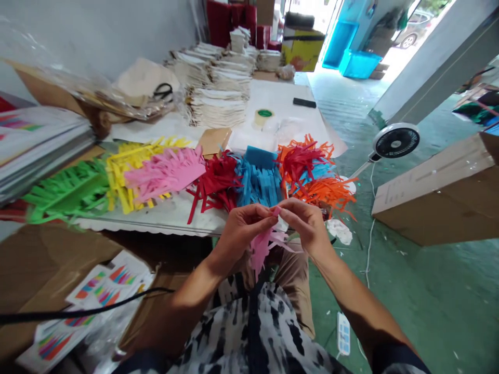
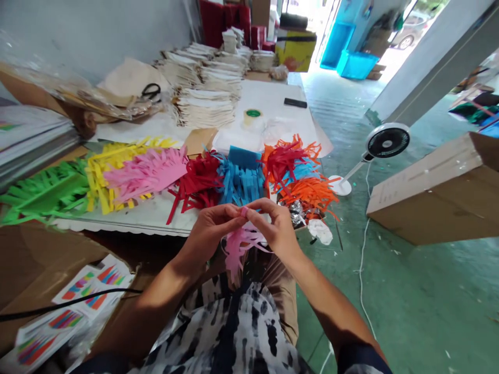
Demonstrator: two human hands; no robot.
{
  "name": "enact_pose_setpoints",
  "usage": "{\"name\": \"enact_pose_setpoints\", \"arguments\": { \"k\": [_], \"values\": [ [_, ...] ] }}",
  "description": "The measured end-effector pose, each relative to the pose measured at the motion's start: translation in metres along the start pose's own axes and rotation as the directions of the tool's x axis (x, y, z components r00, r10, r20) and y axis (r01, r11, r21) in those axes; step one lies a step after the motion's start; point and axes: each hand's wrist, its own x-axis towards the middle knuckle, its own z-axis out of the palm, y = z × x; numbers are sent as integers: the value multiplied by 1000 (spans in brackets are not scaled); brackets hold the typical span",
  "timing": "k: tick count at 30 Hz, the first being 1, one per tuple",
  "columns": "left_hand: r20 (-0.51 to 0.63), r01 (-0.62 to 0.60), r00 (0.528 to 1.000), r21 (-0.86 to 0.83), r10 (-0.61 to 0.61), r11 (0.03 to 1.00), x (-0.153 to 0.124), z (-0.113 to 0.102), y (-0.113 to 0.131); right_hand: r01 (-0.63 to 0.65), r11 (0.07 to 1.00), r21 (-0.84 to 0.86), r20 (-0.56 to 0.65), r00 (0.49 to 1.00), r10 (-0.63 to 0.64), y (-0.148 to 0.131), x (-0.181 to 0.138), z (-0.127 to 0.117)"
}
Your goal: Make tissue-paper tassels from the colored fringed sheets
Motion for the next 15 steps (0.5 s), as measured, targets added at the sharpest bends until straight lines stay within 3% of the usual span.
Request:
{"name": "enact_pose_setpoints", "arguments": {
  "k": [4,9,13,15],
  "values": [
    [-35,-46,998,32,48,998,3,-14,-1,110,977,-182,61,993,-101,-8,16,6],
    [-142,-58,988,54,65,997,13,-36,-8,326,865,-382,157,945,-287,-9,47,26],
    [-231,-81,968,92,101,992,25,-54,-9,381,742,-552,109,915,-389,-1,120,24],
    [-241,-74,965,112,99,991,28,-62,-9,274,598,-753,37,925,-378,7,175,18]
  ]
}}
